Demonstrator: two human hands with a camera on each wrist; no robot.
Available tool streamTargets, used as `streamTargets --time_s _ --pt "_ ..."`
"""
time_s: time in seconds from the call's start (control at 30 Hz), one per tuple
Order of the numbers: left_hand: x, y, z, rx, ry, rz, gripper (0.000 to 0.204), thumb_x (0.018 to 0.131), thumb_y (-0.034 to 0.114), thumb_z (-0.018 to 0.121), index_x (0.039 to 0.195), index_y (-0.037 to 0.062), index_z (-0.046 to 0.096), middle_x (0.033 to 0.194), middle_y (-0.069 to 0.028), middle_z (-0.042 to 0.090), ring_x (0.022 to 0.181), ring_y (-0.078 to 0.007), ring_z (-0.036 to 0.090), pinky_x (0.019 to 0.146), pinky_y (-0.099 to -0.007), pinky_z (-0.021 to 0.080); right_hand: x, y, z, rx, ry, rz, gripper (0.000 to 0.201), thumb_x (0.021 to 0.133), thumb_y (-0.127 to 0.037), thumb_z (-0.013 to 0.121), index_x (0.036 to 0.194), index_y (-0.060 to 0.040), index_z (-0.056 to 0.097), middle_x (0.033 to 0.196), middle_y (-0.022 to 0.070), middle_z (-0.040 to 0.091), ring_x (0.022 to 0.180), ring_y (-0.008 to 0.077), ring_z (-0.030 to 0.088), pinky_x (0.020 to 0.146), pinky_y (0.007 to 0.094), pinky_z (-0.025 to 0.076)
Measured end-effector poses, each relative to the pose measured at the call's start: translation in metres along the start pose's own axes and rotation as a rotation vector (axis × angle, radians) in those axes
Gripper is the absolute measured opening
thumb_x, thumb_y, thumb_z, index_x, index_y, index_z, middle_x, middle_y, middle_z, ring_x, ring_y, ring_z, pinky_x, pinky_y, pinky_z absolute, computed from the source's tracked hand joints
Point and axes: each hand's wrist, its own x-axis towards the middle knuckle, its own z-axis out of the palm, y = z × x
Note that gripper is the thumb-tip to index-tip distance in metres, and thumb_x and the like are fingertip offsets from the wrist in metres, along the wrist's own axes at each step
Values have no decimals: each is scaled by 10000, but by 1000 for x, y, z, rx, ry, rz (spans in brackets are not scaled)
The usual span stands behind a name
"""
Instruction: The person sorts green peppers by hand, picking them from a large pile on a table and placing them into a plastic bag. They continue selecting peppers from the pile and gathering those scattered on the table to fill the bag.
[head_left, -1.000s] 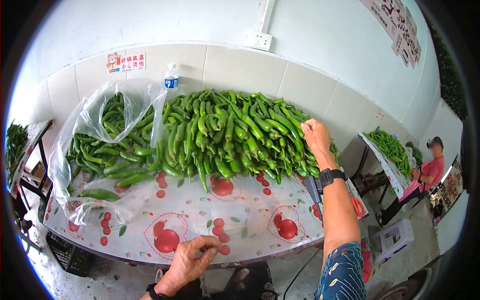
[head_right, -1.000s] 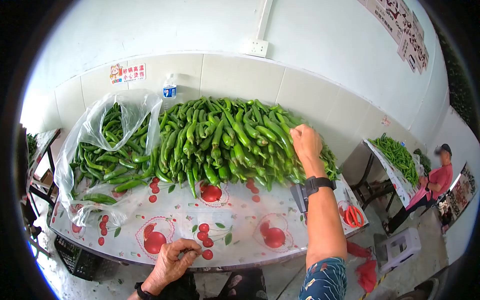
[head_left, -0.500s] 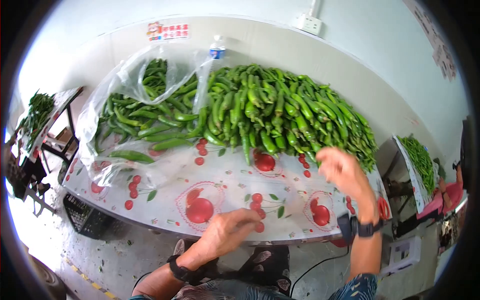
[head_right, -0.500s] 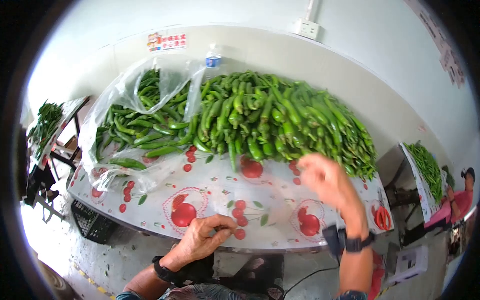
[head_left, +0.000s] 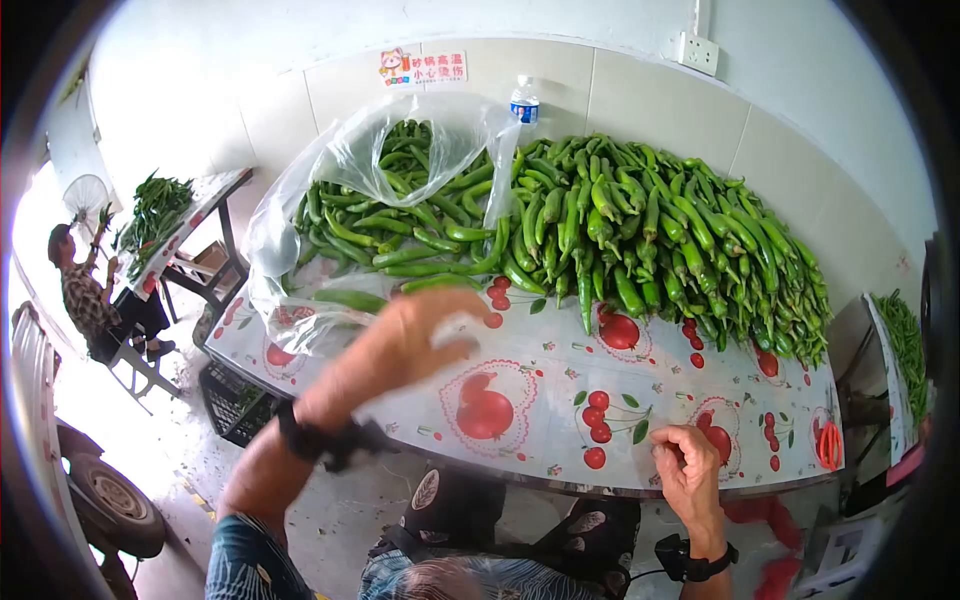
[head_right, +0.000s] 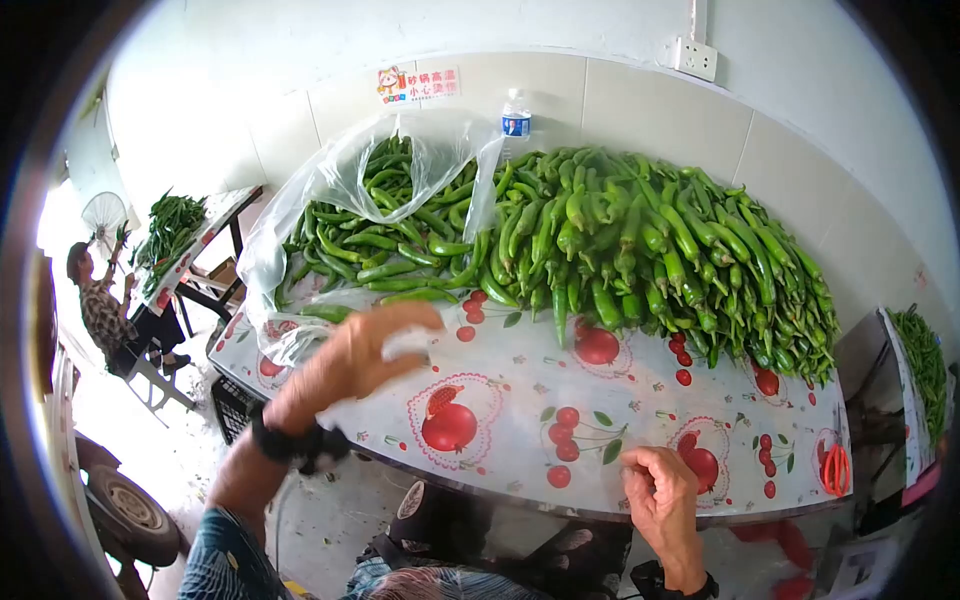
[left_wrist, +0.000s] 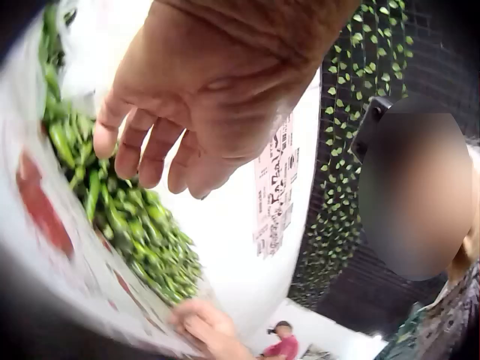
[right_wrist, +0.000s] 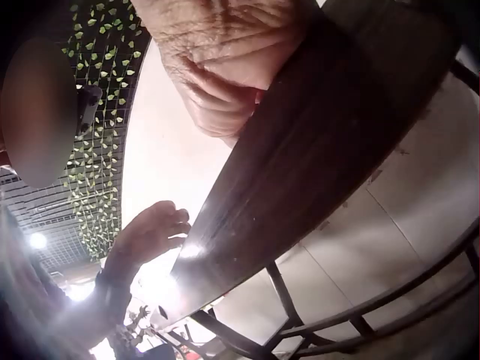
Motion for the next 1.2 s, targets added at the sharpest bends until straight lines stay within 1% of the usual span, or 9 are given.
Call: streamTargets --time_s 0.07,0.1,0.13,0.23,0.37,0.57,0.77,1.0,1.2 --pt "21 -49 -12 137 27 -57 305 799 65 641 1096 12 603 1044 -158 641 991 -214 631 857 -322 499 1 3 -1 -41 16 -56 165 787 43 610 938 -23 614 825 98 631 687 197 598 596 299 470" --pt "32 -61 -19 189 6 -191 309 803 78 615 1105 18 598 1023 -159 642 968 -207 637 815 -334 509 0 3 -1 -31 19 -38 159 789 35 615 937 -23 616 823 97 630 681 194 594 588 297 465" --pt "40 -74 -23 132 18 -265 317 799 82 589 1110 24 601 1040 -160 643 980 -263 635 851 -371 496 -1 4 -1 -23 21 -19 153 791 27 619 935 -24 618 820 96 628 675 192 589 581 294 460" --pt "69 -136 -26 398 -74 -177 401 790 83 576 1188 34 569 1122 -180 618 1058 -326 591 939 -404 458 -1 3 -1 16 16 44 133 798 13 625 926 -21 626 808 90 623 654 181 571 557 281 443" --pt "89 -173 -9 481 -169 -226 502 785 92 573 1282 71 503 1232 -183 548 1140 -352 530 984 -419 423 0 -1 -4 72 12 121 103 810 13 622 909 -12 635 785 80 615 625 152 545 541 257 427" --pt "112 -158 9 502 -301 -406 594 749 141 643 1315 113 467 1213 -167 516 1127 -372 527 963 -448 430 0 2 -4 122 54 145 82 826 22 616 905 6 634 765 79 613 609 124 536 546 245 424" --pt "102 -179 24 438 -186 -271 379 729 115 655 1079 57 520 1115 -151 552 1072 -356 547 893 -441 447 0 -2 -8 173 33 230 74 845 3 610 915 16 629 774 83 621 629 114 549 562 244 428" --pt "84 -138 9 397 -117 -232 287 704 33 597 985 42 539 987 -167 591 1012 -373 557 840 -436 445 -1 2 -10 220 35 213 81 860 -33 608 925 14 622 789 84 631 636 113 552 581 246 435" --pt "56 -84 15 411 -30 -57 297 705 30 604 999 56 565 946 -150 591 938 -363 575 801 -422 465 -2 2 -7 185 54 184 68 859 -42 611 912 0 621 778 86 633 647 141 567 597 266 444"
